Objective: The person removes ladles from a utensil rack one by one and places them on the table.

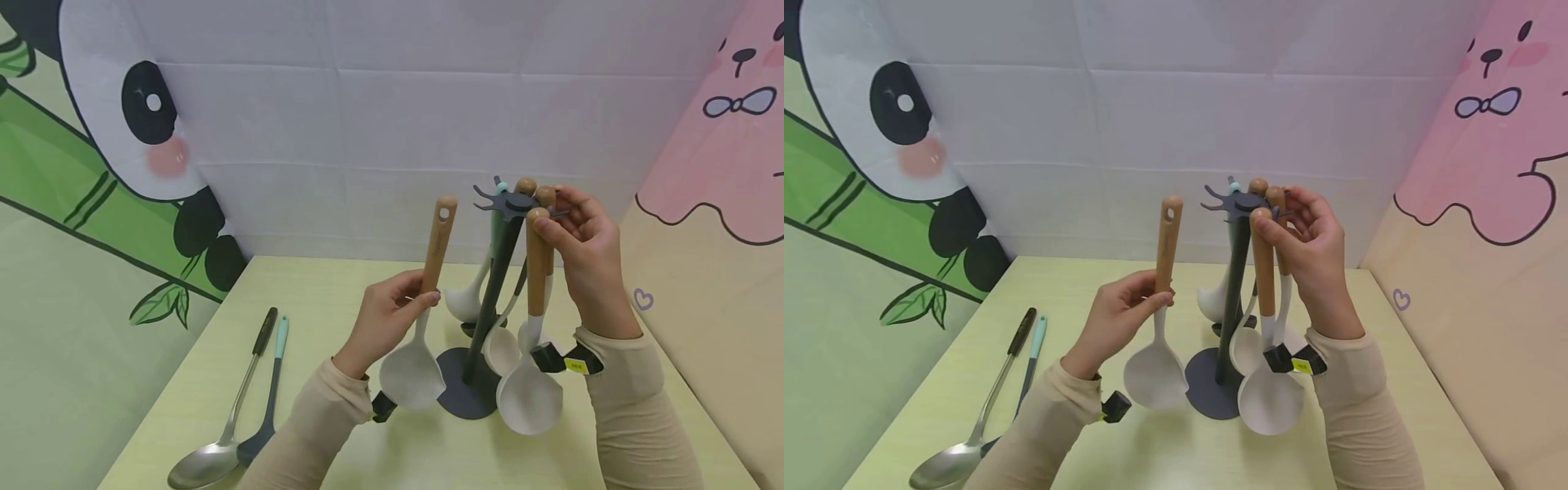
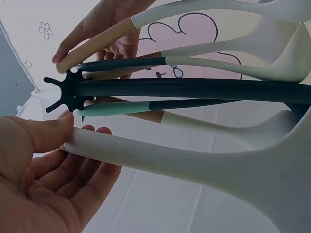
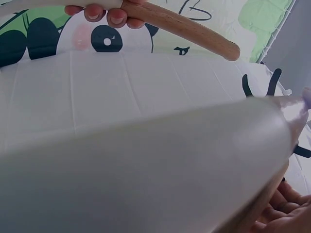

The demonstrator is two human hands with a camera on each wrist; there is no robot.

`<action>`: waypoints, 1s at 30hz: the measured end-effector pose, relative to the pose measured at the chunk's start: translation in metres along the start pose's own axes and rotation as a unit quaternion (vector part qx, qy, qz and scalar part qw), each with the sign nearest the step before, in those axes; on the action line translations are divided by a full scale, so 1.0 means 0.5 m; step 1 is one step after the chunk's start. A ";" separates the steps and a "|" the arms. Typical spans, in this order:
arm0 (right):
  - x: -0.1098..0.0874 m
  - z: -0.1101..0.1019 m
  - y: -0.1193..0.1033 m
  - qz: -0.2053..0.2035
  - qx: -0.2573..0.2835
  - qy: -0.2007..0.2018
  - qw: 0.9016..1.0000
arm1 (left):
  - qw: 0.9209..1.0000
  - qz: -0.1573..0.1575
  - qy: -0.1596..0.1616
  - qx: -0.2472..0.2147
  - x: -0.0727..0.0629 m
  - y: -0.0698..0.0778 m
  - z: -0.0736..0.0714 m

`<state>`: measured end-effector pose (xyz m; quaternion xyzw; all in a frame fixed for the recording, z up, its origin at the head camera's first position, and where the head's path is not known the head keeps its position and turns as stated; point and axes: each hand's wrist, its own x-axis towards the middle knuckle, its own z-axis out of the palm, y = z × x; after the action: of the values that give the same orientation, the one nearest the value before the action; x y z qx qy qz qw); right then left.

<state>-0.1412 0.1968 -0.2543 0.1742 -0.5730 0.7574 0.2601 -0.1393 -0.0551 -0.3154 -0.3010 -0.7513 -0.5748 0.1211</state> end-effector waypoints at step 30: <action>-0.034 0.017 -0.010 -0.002 -0.005 0.009 1.000 | 0.996 -0.068 0.009 0.053 -0.027 -0.041 -0.105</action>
<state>-0.1250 0.1862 -0.2574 0.1672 -0.5743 0.7554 0.2676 -0.1491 -0.1118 -0.3225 -0.2372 -0.7980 -0.5440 0.1046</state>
